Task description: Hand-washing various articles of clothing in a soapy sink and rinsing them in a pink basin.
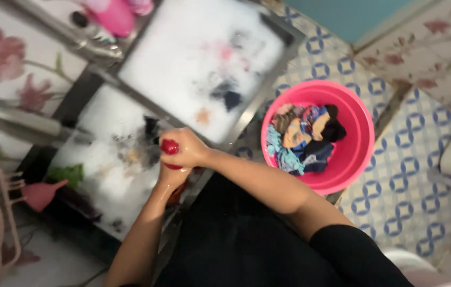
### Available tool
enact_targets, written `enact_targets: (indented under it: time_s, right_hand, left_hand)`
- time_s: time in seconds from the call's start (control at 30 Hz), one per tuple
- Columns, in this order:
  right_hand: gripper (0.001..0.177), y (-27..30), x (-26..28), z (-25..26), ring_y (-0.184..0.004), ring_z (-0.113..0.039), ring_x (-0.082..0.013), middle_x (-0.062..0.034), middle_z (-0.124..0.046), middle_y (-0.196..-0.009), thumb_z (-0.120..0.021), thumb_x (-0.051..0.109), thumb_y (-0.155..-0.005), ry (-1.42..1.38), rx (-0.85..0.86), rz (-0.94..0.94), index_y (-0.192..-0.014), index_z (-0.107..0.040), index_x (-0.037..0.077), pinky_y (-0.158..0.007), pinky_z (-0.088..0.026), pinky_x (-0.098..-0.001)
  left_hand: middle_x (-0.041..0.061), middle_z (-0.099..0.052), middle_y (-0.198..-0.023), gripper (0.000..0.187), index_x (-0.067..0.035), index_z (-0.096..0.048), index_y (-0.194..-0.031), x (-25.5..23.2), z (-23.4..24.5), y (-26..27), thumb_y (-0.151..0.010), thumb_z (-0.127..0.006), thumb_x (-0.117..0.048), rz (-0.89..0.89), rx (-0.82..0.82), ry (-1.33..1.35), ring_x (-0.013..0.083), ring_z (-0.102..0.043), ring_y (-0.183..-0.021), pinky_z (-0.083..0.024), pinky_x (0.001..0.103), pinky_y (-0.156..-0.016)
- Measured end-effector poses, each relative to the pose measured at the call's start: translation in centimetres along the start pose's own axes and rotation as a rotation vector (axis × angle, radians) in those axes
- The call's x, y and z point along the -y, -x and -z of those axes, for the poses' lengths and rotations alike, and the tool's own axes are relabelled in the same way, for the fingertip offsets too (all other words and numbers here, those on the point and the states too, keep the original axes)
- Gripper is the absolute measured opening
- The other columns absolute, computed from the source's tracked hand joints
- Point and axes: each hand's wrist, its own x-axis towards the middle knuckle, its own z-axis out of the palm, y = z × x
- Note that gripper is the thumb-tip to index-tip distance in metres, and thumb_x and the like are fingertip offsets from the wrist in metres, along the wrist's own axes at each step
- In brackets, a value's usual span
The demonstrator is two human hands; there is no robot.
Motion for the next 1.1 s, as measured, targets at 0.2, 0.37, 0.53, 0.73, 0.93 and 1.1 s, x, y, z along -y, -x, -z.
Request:
enact_targets:
  time_s: [0.2, 0.37, 0.53, 0.73, 0.93, 1.1]
  right_hand:
    - [0.022, 5.5, 4.1, 6.1, -0.088, -0.066, -0.0343, -0.0109, -0.064, -0.093, -0.078, 0.018, -0.083, 0.171, -0.149, 0.178, -0.097, -0.064, 0.009, -0.077, -0.055, -0.0402]
    - [0.034, 13.8, 6.8, 14.4, -0.09, -0.066, -0.0353, -0.0136, -0.063, -0.099, -0.087, 0.022, -0.083, 0.451, -0.364, 0.274, -0.104, -0.063, 0.008, -0.078, -0.055, -0.0434]
    - [0.053, 24.9, 5.5, 19.3, -0.108, -0.062, -0.0374, -0.0176, -0.06, -0.12, -0.089, 0.027, -0.083, 0.605, -0.653, 0.129, -0.119, -0.055, 0.007, -0.094, -0.052, -0.0476]
    - [0.081, 40.6, -3.4, 20.5, -0.14, -0.034, -0.0492, -0.0323, -0.04, -0.149, -0.075, 0.044, -0.09, 0.826, -0.438, -0.778, -0.147, -0.041, -0.002, -0.115, -0.031, -0.054]
    - [0.068, 46.7, -3.1, 20.0, -0.135, -0.05, -0.0401, -0.0249, -0.053, -0.146, -0.072, 0.039, -0.089, 0.526, -0.397, -1.023, -0.143, -0.052, 0.003, -0.111, -0.042, -0.0441]
    - [0.052, 46.0, -2.6, 21.0, -0.119, -0.066, -0.0344, -0.0211, -0.069, -0.127, -0.07, 0.035, -0.091, 0.341, -0.46, -0.954, -0.131, -0.064, 0.003, -0.099, -0.051, -0.0409]
  left_hand:
    - [0.012, -0.071, -0.099, 0.038, -0.005, -0.065, -0.106, -2.9, -3.9, -0.3, -0.076, -0.083, -0.019, -0.185, 0.052, -0.384, 0.03, -0.071, -0.095, -0.056, 0.041, -0.078]
    - [0.018, -0.062, -0.126, 0.058, -0.005, -0.054, -0.133, -11.0, -12.5, -1.2, -0.083, -0.079, -0.021, -0.484, 0.208, -0.353, 0.038, -0.063, -0.117, -0.053, 0.046, -0.099]
    - [0.017, -0.049, -0.154, 0.073, -0.01, -0.041, -0.154, -14.4, -23.0, -1.2, -0.09, -0.075, -0.019, -0.711, 0.425, -0.22, 0.0401, -0.054, -0.141, -0.047, 0.046, -0.12]
    - [0.019, -0.015, -0.165, 0.11, -0.018, -0.03, -0.159, -8.3, -30.9, -0.4, -0.066, -0.088, -0.031, -0.525, 0.927, -0.993, 0.0456, -0.016, -0.151, -0.023, 0.056, -0.121]
    - [0.018, -0.011, -0.167, 0.091, -0.017, -0.04, -0.153, -1.8, -32.3, 0.0, -0.077, -0.083, -0.043, -0.314, 1.114, -1.155, 0.0429, -0.01, -0.155, -0.017, 0.054, -0.125]
    - [0.026, -0.03, -0.158, 0.069, -0.009, -0.052, -0.144, -2.9, -30.8, -0.2, -0.086, -0.076, -0.038, -0.299, 1.055, -0.973, 0.0458, -0.027, -0.147, -0.026, 0.052, -0.119]
